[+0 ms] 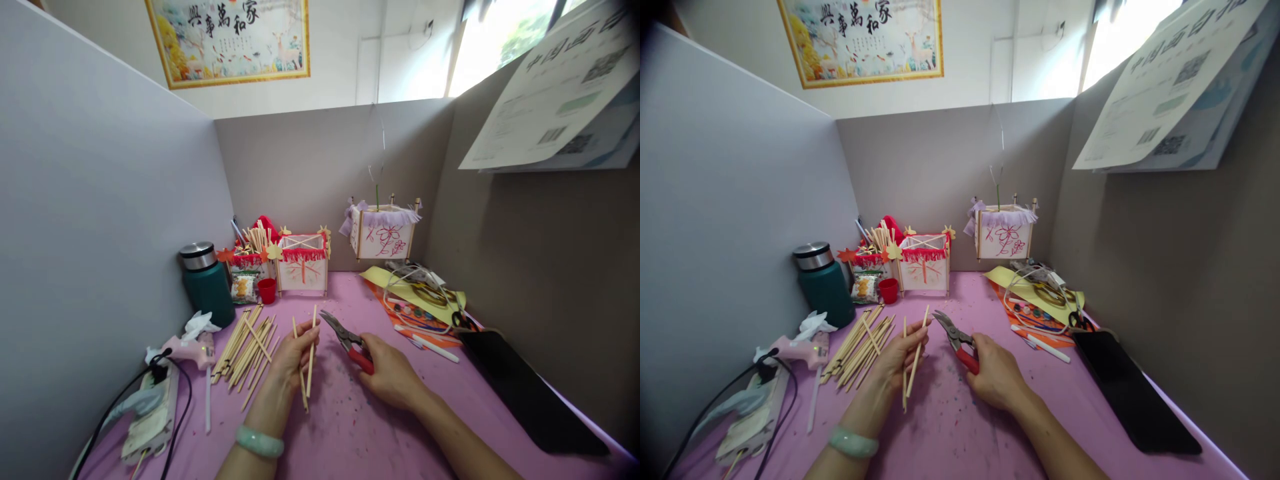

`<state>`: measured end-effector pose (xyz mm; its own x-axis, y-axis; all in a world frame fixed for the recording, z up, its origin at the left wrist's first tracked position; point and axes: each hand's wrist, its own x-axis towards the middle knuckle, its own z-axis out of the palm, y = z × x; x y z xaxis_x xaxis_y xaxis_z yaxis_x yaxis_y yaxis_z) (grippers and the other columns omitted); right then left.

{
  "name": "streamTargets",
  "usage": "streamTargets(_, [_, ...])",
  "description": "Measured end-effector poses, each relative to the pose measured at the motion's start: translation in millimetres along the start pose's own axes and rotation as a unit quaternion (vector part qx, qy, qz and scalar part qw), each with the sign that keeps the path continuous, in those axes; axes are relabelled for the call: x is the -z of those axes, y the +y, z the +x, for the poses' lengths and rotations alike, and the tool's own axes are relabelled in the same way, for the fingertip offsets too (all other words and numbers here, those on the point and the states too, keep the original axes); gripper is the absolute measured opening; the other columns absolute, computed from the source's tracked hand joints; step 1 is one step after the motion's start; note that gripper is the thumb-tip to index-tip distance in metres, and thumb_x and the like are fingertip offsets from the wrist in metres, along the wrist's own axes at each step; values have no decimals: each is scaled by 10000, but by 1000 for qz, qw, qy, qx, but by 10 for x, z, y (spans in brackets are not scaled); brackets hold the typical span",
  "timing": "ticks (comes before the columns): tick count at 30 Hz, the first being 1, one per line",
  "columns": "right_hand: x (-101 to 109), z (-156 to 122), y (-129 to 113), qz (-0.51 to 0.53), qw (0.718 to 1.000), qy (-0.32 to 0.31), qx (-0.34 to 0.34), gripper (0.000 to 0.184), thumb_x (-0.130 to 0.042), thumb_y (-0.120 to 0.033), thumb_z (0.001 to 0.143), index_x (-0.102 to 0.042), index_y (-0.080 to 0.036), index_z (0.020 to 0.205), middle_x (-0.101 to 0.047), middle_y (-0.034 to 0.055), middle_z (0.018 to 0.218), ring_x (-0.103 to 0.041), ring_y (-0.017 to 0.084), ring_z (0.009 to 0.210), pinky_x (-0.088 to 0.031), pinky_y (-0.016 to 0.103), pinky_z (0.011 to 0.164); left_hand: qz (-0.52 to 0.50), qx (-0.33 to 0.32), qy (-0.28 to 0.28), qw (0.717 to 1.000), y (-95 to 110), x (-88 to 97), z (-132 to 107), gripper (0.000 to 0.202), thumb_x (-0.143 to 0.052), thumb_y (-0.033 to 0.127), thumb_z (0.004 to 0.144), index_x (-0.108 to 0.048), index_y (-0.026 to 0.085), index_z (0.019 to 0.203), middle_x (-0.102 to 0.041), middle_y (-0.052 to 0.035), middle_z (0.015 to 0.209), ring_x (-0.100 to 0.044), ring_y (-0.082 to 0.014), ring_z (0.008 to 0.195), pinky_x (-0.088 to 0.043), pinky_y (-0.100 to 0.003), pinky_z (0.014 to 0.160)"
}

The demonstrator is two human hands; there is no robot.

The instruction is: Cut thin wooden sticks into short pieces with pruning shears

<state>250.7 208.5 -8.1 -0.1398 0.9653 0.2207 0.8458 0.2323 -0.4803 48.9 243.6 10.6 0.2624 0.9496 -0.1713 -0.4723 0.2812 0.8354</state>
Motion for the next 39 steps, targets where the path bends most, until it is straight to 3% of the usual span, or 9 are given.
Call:
streamTargets(9, [37, -1, -24, 34, 999, 13, 7, 376, -590, -218, 673, -494, -213, 1037, -597, 42, 933, -540, 181, 787, -329, 236, 657, -2, 1, 12, 1000, -3, -18, -3, 430, -679, 184, 725, -553, 142, 1134, -532, 54, 555, -228, 13, 280, -128, -132, 280])
streamTargets(18, [23, -23, -34, 24, 999, 10, 42, 486, -593, -267, 698, -469, -193, 1162, -583, 76, 1024, -535, 217, 919, -358, 275, 767, 1, 14, -60, 998, -26, 0, 4, 400, -604, 178, 767, -500, 147, 1152, -482, 80, 509, -189, -5, 287, -125, -137, 293])
streamTargets(23, [39, -37, -50, 11, 998, 3, 58, 489, -594, -273, 709, -462, -196, 1173, -562, 85, 1067, -511, 232, 984, -353, 289, 804, 22, 34, -40, 998, -23, -7, -5, 436, -574, 148, 756, -474, 133, 1180, -477, 81, 487, -176, -11, 280, -109, -141, 297])
streamTargets(28, [56, -55, -57, -6, 999, -1, 52, 358, -581, -249, 711, -501, -204, 1057, -557, 71, 1006, -517, 215, 930, -347, 269, 748, 57, 28, 1, 998, -49, -7, -22, 554, -587, 152, 733, -442, 122, 1268, -498, 75, 485, -205, -16, 274, -103, -145, 297])
streamTargets(34, [30, -48, -48, -41, 998, -24, 34, 151, -540, -232, 751, -509, -194, 894, -604, 62, 915, -555, 177, 760, -291, 245, 611, 78, 30, 44, 996, -84, 1, 27, 498, -570, 139, 745, -509, 104, 1239, -492, 59, 458, -221, -15, 267, -92, -149, 300])
streamTargets(39, [-20, -28, -22, -68, 997, -29, 18, 91, -532, -195, 726, -502, -205, 811, -645, 44, 806, -577, 187, 714, -240, 253, 568, 84, 45, 35, 995, -76, 6, 32, 471, -534, 138, 773, -506, 116, 1243, -488, 65, 469, -188, -15, 259, -84, -157, 292])
